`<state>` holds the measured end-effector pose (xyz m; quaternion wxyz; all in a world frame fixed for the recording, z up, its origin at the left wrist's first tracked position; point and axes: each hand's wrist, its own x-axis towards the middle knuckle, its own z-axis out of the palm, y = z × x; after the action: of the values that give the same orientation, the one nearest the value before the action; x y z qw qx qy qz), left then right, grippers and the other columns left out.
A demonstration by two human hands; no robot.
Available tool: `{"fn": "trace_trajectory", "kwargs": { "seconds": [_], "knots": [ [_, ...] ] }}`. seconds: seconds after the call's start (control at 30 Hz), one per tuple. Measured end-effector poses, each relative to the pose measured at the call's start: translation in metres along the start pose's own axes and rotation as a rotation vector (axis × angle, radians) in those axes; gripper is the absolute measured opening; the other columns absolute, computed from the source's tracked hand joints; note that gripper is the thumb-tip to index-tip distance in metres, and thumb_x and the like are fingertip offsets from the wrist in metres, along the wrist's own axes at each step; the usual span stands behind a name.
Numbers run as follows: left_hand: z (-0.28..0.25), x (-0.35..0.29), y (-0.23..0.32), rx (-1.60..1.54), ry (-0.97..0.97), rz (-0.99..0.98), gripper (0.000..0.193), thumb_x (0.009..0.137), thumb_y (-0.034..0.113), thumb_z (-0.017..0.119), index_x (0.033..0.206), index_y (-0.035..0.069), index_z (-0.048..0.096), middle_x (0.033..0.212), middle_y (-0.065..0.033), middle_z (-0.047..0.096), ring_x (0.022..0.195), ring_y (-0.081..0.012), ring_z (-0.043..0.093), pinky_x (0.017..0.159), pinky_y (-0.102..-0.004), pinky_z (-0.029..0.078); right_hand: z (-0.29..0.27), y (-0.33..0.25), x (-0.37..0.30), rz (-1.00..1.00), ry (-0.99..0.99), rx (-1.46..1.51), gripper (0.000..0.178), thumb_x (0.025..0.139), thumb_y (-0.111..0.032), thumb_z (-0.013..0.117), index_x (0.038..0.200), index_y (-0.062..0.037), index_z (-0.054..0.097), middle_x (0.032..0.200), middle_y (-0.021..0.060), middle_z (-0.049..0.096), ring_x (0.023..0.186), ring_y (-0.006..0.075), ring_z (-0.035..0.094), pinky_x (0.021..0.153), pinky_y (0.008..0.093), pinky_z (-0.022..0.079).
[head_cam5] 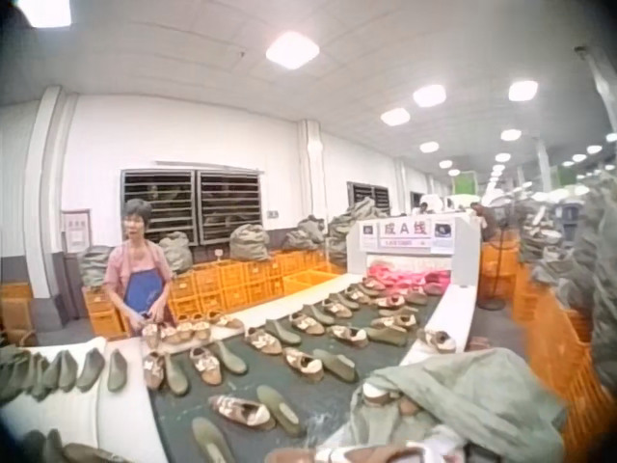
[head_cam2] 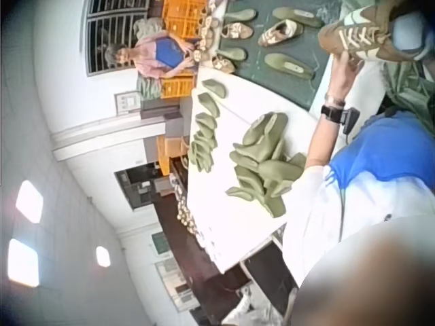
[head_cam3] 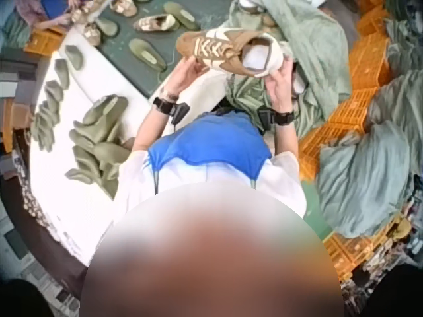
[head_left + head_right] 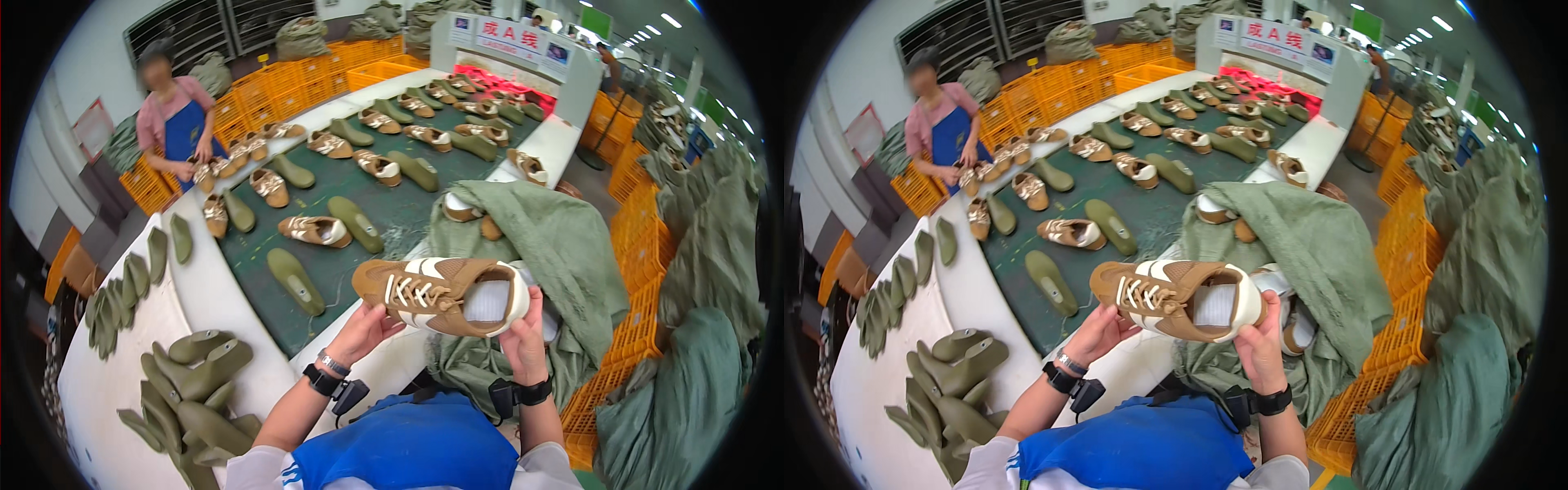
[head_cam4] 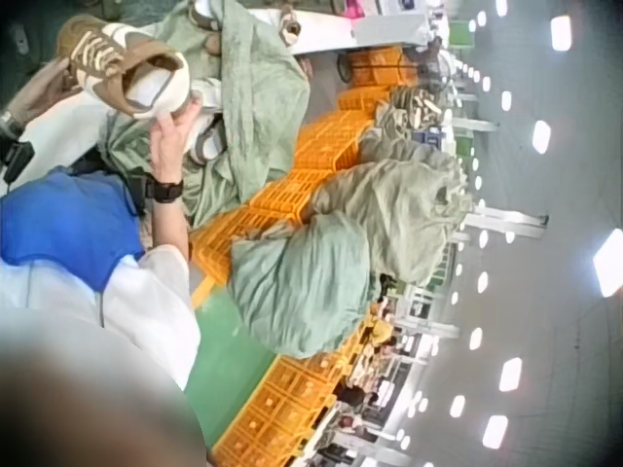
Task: The person inserts green shoe lasts into brown and white sneakers on a factory table. They repeatedly pick up shoes, place lasts inside, and set the shoes down, while a coworker also handles lasts and shoes nearby.
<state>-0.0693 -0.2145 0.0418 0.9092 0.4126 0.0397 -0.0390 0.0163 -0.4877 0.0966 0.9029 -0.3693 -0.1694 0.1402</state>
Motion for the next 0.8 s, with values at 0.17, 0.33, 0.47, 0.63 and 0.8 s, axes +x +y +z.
{"fn": "trace_trajectory", "kwargs": {
  "seconds": [0.17, 0.33, 0.47, 0.63, 0.8],
  "knots": [
    [-0.034, -0.024, 0.031, 0.056, 0.246, 0.119, 0.046, 0.092, 0.033, 0.059, 0.126, 0.006, 0.045, 0.118, -0.0082, 0.059, 0.105, -0.0196, 0.06, 0.095, -0.0379, 0.047, 0.006, 0.029, 0.012, 0.446, -0.148, -0.133, 0.057, 0.087, -0.016, 0.06, 0.133, -0.0159, 0.026, 0.132, 0.0092, 0.044, 0.117, 0.0234, 0.05, 0.091, 0.0439, 0.049],
    [-0.064, -0.066, 0.066, 0.42, 0.5, 0.159, 0.049, 0.091, 0.035, 0.059, 0.127, 0.007, 0.042, 0.12, -0.0071, 0.057, 0.101, -0.0144, 0.06, 0.085, -0.0325, 0.052, 0.024, 0.085, 0.034, 0.936, -0.37, -0.199, 0.062, 0.095, -0.038, 0.048, 0.146, -0.016, 0.021, 0.141, 0.0081, 0.038, 0.125, 0.0262, 0.045, 0.093, 0.0497, 0.048],
    [-0.064, -0.098, 0.036, 0.045, 0.447, 0.077, 0.063, 0.094, 0.045, 0.051, 0.143, 0.021, 0.019, 0.139, -0.0045, 0.041, 0.124, -0.0227, 0.045, 0.101, -0.0483, 0.041, 0.053, 0.138, 0.03, 1.003, -0.314, -0.081, 0.058, 0.092, -0.037, 0.051, 0.141, -0.0145, 0.03, 0.14, 0.0069, 0.039, 0.126, 0.0259, 0.044, 0.095, 0.0499, 0.046],
    [-0.069, -0.113, -0.003, -0.074, 0.542, 0.064, 0.059, 0.088, 0.017, 0.058, 0.138, 0.015, 0.028, 0.128, -0.0044, 0.047, 0.113, -0.0184, 0.054, 0.093, -0.0402, 0.049, 0.072, 0.184, 0.022, 0.961, -0.528, -0.429, 0.057, 0.094, -0.021, 0.054, 0.143, -0.0124, 0.026, 0.134, 0.0103, 0.042, 0.117, 0.021, 0.05, 0.09, 0.0382, 0.048],
    [-0.174, -0.133, 0.091, -0.016, 0.656, 0.355, 0.043, 0.089, 0.026, 0.057, 0.127, 0.009, 0.043, 0.118, -0.0052, 0.056, 0.099, -0.0164, 0.062, 0.082, -0.0376, 0.054, -0.024, 0.179, 0.048, 0.559, -0.541, -0.598, 0.057, 0.084, -0.003, 0.063, 0.136, -0.0049, 0.04, 0.12, 0.0116, 0.054, 0.087, 0.0134, 0.058, 0.074, 0.0249, 0.049]
  ]
}}
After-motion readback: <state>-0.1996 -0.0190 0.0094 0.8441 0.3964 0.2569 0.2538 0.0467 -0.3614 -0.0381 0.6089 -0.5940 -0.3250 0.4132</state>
